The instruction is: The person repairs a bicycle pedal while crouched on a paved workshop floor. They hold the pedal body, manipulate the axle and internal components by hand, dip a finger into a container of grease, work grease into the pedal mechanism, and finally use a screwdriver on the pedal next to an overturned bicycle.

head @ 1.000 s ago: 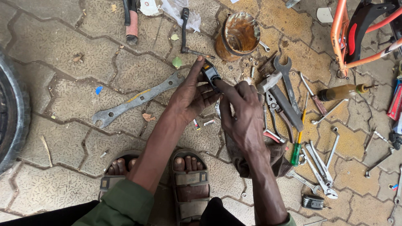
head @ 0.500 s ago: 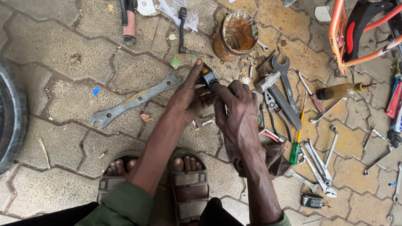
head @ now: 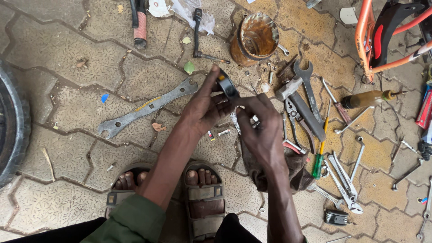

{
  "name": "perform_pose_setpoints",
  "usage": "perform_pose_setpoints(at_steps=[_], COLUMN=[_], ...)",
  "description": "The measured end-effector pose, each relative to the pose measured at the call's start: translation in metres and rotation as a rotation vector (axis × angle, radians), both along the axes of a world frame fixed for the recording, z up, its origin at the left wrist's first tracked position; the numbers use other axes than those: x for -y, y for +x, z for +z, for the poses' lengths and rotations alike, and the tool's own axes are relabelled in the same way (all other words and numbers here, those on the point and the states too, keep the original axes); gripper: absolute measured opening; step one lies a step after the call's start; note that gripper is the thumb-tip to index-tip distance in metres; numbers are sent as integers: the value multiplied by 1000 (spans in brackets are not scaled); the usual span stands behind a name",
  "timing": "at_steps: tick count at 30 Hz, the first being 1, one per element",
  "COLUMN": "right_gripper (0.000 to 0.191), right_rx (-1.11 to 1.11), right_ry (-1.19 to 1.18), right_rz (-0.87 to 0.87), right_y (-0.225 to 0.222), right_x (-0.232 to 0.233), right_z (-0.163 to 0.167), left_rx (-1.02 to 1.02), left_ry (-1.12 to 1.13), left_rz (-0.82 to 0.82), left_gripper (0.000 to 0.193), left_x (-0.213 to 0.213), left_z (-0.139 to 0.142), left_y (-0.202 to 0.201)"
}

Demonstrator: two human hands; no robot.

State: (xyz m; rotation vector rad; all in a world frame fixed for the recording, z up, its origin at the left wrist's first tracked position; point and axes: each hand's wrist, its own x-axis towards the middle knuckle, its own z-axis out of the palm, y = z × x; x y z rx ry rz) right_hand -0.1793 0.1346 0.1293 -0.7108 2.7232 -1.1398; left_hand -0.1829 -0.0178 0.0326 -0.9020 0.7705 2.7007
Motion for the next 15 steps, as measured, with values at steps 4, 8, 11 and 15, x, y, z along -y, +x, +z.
perform_pose_setpoints(at_steps=[4, 8, 11, 15], right_gripper=[31, 31, 34, 47], right_rx=[56, 40, -9, 70], right_ry=[-43, -53, 63, 660], right_rz=[-68, -97, -84, -123], right_y=[1, 2, 5, 34], right_x=[-6, -11, -27, -87], right_z=[-1, -11, -26, -49], left_rx=[-2, -15, -11, -74], left_ry=[53, 89, 58, 94], left_rz=[2, 22, 55, 182], left_gripper=[70, 67, 68, 72], left_x=[4, 9, 11, 28], left_z=[-2, -2, 1, 5], left_y=[-5, -7, -5, -5])
